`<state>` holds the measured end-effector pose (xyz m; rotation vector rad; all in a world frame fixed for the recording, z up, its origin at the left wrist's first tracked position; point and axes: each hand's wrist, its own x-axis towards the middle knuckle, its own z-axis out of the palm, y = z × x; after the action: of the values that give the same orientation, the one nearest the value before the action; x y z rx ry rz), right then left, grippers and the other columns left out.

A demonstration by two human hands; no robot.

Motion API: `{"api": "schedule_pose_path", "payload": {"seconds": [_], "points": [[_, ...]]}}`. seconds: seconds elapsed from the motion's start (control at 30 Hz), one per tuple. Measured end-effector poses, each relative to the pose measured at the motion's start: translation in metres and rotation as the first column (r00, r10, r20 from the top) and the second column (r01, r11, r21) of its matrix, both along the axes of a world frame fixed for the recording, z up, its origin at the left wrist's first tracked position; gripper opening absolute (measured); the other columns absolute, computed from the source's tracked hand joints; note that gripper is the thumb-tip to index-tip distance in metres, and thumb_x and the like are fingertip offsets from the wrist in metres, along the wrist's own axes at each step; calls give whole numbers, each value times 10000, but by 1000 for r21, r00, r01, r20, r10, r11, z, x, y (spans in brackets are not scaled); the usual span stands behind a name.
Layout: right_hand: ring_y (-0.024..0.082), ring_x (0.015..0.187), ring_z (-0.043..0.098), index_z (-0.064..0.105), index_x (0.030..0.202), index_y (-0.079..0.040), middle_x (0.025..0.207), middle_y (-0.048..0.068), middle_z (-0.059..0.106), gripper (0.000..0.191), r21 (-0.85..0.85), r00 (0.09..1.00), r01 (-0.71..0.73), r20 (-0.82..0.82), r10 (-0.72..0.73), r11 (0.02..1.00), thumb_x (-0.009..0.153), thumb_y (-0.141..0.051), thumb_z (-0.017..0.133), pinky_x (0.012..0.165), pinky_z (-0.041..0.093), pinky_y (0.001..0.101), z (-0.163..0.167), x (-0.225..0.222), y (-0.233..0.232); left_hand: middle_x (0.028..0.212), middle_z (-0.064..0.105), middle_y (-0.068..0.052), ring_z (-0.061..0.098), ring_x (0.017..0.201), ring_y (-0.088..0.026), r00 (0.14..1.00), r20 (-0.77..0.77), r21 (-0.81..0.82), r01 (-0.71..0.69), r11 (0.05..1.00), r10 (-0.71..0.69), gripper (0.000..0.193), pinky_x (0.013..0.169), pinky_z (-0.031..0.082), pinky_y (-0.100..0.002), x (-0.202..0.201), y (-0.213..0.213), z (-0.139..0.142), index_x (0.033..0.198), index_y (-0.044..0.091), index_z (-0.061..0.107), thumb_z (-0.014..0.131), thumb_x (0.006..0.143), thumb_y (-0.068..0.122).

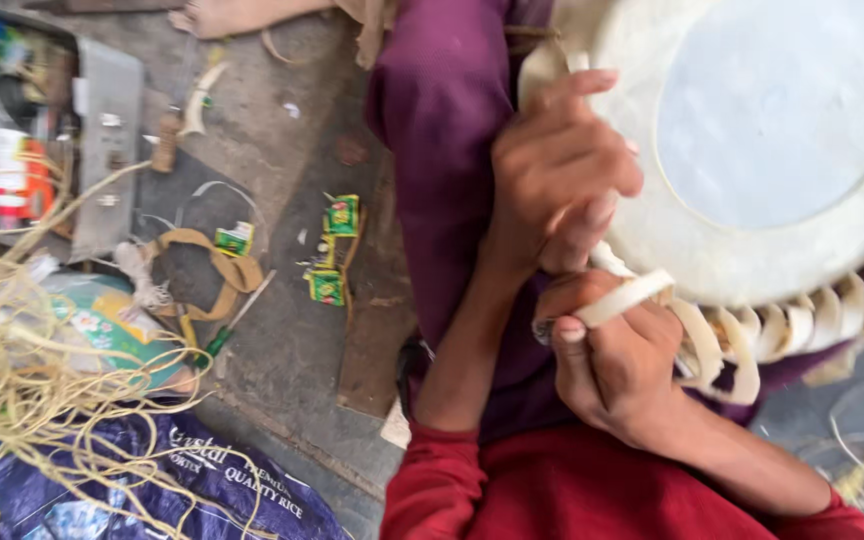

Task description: The person sits on the floor weaving and tightening leather strips around the rim of a drum shell, pulling, looping and adjusting the strips by hand to lace the drum head onto the body.

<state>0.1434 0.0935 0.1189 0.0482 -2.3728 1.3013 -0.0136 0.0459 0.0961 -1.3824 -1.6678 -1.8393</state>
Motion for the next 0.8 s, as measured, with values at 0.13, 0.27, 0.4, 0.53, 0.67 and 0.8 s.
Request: {"api": "schedule_pose_path", "payload": {"seconds": [0.13, 0.27, 0.4, 0.53, 0.67, 0.8], "points": [[286, 715, 613, 600, 893, -69, 814, 61, 598, 109, 135, 998, -61, 19, 59, 989, 1000, -52, 588, 652, 472, 411, 5, 16, 11, 683, 533, -75, 525, 659, -288, 998, -54, -149, 6, 989, -14, 410, 817, 457, -387, 11, 9, 3, 747, 41, 614, 424, 1037, 260], [319, 654, 567, 580, 843, -50, 769, 104, 558, 134, 105, 984, -94, 160, 76, 990, 972, -81, 598, 595, 424, 426, 9, 31, 22, 688, 475, -88, 479, 629, -279, 1000, -6, -172, -23, 985, 22, 362, 797, 437, -363, 21, 19, 15, 741, 31, 558, 426, 1041, 185], [295, 671, 544, 537, 799, -60, 736, 92, 516, 212, -18, 957, -151, 247, 150, 988, 1004, -113, 560, 628, 423, 415, 12, 51, 40, 591, 433, -47, 417, 582, -240, 1000, 5, -114, 18, 993, -17, 360, 739, 424, -351, 29, 22, 14, 600, 74, 461, 373, 925, 200], [197, 668, 489, 505, 828, -44, 755, 44, 490, 325, -377, 928, -104, 297, 227, 920, 1092, -204, 402, 615, 416, 342, 7, 74, 51, 580, 428, -57, 411, 582, -252, 1000, -7, -88, 21, 996, -22, 375, 766, 419, -386, 44, 15, 1, 587, 66, 454, 347, 901, 241], [171, 686, 385, 421, 794, -58, 726, 27, 412, 444, -716, 958, -29, 180, 225, 698, 1170, -291, 376, 654, 348, 335, -5, 94, 47, 586, 422, -70, 438, 595, -259, 997, -64, -70, 45, 997, -50, 369, 768, 424, -397, 59, 11, -7, 593, 60, 471, 358, 883, 258], [170, 716, 342, 372, 736, -56, 729, 39, 350, 491, -899, 975, 46, 135, 175, 436, 1151, -317, 419, 589, 298, 312, -8, 107, 41, 569, 423, -72, 427, 579, -250, 995, -93, -14, 39, 999, -40, 367, 741, 414, -397, 66, 13, -5, 569, 56, 442, 366, 871, 250]]}}
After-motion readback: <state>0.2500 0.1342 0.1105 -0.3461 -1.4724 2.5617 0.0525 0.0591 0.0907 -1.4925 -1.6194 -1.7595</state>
